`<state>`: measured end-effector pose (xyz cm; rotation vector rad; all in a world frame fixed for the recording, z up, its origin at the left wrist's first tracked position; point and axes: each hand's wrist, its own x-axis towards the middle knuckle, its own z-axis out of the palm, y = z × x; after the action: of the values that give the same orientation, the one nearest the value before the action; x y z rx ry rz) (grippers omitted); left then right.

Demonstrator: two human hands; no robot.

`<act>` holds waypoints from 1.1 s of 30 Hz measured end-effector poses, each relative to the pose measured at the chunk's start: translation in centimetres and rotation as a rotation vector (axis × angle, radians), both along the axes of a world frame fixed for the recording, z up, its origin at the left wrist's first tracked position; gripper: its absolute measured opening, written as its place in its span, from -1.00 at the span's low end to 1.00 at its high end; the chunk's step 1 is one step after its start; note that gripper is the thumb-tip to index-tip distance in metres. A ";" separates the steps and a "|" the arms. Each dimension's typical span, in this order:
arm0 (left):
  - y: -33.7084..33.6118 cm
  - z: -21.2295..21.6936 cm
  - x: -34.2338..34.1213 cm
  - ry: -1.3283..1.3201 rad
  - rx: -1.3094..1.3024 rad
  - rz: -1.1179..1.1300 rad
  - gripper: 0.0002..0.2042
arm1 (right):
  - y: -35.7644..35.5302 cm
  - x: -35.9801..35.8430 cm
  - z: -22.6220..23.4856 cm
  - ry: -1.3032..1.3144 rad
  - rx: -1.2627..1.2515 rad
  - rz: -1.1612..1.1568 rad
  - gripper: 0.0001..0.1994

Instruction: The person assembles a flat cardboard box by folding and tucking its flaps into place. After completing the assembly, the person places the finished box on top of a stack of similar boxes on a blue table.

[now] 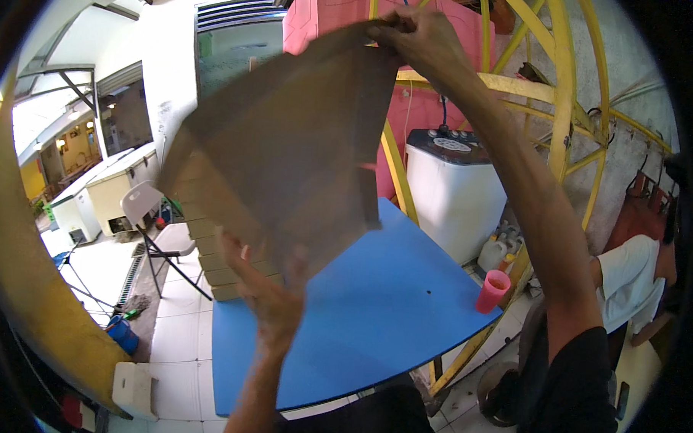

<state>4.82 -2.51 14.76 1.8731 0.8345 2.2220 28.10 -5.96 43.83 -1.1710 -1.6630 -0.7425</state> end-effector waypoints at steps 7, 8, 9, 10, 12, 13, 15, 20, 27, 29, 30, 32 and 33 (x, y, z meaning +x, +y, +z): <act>-6.3 10.0 -11.1 -0.101 -0.093 -0.087 -0.66 | -9.3 -4.4 0.8 -0.179 0.395 -0.224 -0.54; -7.9 10.3 -11.9 -0.095 -0.094 -0.126 -0.67 | -10.7 -4.3 0.5 -0.230 0.379 -0.235 -0.53; -9.6 10.2 -12.5 -0.092 -0.098 -0.164 -0.68 | -12.0 -4.3 0.0 -0.283 0.361 -0.244 -0.52; -11.2 10.2 -12.7 -0.059 -0.032 -0.239 -0.69 | -13.1 -4.6 -0.6 -0.243 0.302 -0.229 -0.49; -13.9 9.8 -12.8 -0.083 -0.150 -0.362 -0.70 | -15.4 -5.1 -2.0 -0.289 0.278 -0.289 -0.46; -15.1 9.6 -12.7 -0.083 -0.163 -0.444 -0.70 | -16.5 -5.4 -2.5 -0.316 0.278 -0.321 -0.45; -17.0 8.7 -12.1 -0.078 -0.207 -0.489 -0.68 | -18.1 -6.1 -3.7 -0.371 0.201 -0.270 -0.47; -20.5 6.1 -10.8 -0.085 -0.321 -0.815 -0.74 | -20.4 -7.3 -7.5 -0.543 0.170 -0.171 -0.72; -22.4 6.0 -10.2 0.038 -0.238 -0.773 -0.67 | -24.8 -7.9 -10.4 -0.210 -0.259 0.163 -0.65; -23.0 6.3 -9.7 0.130 -0.151 -0.617 -0.67 | -25.5 -8.3 -10.4 -0.068 -0.237 0.347 -0.57; -23.2 6.4 -9.6 0.168 -0.141 -0.570 -0.66 | -25.7 -8.5 -10.4 0.026 -0.215 0.421 -0.53; -23.4 6.8 -9.3 0.169 -0.204 -0.522 -0.64 | -25.4 -9.2 -10.7 0.035 -0.244 0.623 -0.51; -23.4 6.9 -9.2 0.170 -0.213 -0.502 -0.64 | -25.4 -9.3 -10.7 0.068 -0.295 0.699 -0.51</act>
<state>-4.37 -25.91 21.70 1.9217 0.5181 1.6312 18.77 -31.35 33.18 -0.7028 -1.9914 -0.0180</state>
